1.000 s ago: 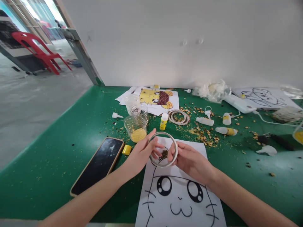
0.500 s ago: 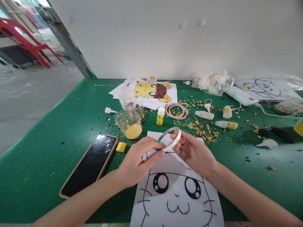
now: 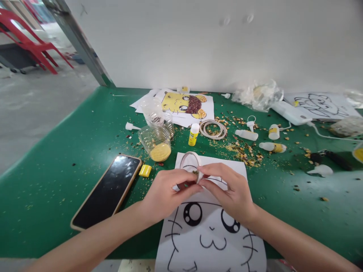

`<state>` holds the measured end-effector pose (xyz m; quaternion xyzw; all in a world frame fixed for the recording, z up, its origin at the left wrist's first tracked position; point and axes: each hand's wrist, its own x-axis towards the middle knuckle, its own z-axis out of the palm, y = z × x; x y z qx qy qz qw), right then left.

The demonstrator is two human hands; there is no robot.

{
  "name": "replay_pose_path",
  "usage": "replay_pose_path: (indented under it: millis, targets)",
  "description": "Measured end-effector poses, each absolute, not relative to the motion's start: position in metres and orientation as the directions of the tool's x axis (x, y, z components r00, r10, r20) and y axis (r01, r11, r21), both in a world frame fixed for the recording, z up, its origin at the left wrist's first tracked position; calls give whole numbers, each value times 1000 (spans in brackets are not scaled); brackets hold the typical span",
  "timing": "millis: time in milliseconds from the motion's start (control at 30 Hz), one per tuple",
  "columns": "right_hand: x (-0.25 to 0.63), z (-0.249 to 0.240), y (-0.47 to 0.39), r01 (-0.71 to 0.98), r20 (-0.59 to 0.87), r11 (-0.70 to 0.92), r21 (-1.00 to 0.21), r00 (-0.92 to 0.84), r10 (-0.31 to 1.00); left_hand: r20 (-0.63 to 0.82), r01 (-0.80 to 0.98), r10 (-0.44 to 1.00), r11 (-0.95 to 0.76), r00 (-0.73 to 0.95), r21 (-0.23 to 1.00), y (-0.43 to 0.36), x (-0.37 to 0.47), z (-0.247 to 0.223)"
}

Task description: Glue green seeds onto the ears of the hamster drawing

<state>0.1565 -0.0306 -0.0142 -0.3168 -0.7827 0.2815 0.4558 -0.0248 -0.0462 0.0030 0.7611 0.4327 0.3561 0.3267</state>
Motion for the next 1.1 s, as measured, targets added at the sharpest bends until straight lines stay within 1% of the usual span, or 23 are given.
replay_pose_path:
  millis: [167, 267, 333, 433, 533, 633, 733, 833, 900, 1000, 1100]
  targets:
    - [157, -16, -30, 191, 499, 594, -781, -381, 778, 241, 478, 893, -412, 379, 775, -46, -24, 2]
    - [159, -15, -31, 206, 430, 543, -814, -416, 802, 219, 499, 903, -391, 370, 773, -46, -23, 2]
    - [159, -15, -32, 221, 376, 503, -835, -438, 817, 221, 530, 906, -395, 363, 750, -46, -23, 0]
    - [158, -15, -30, 233, 332, 462, -856, -437, 836, 242, 632, 900, -429, 363, 645, -46, -24, -4]
    - [158, -15, -24, 267, 315, 430, -863, -382, 869, 284, 731, 875, -483, 391, 482, -45, -26, -8]
    - [160, -16, -18, 240, 262, 352, -905, -338, 904, 343, 769, 829, -546, 441, 333, -45, -27, -9]
    - [161, -16, -15, 171, 223, 286, -943, -311, 924, 347, 792, 819, -552, 457, 261, -45, -27, -8]
    - [161, -17, -16, 113, 277, 316, -942, -268, 923, 349, 823, 825, -530, 445, 205, -45, -26, -7]
    - [160, -17, -18, 81, 330, 359, -930, -246, 911, 344, 839, 837, -507, 426, 197, -44, -25, -6]
    - [159, -15, -20, 43, 395, 409, -911, -190, 899, 317, 839, 858, -486, 405, 243, -44, -25, -4]
    - [160, -10, -19, 8, 413, 417, -909, -114, 903, 300, 830, 870, -475, 392, 292, -43, -26, -3]
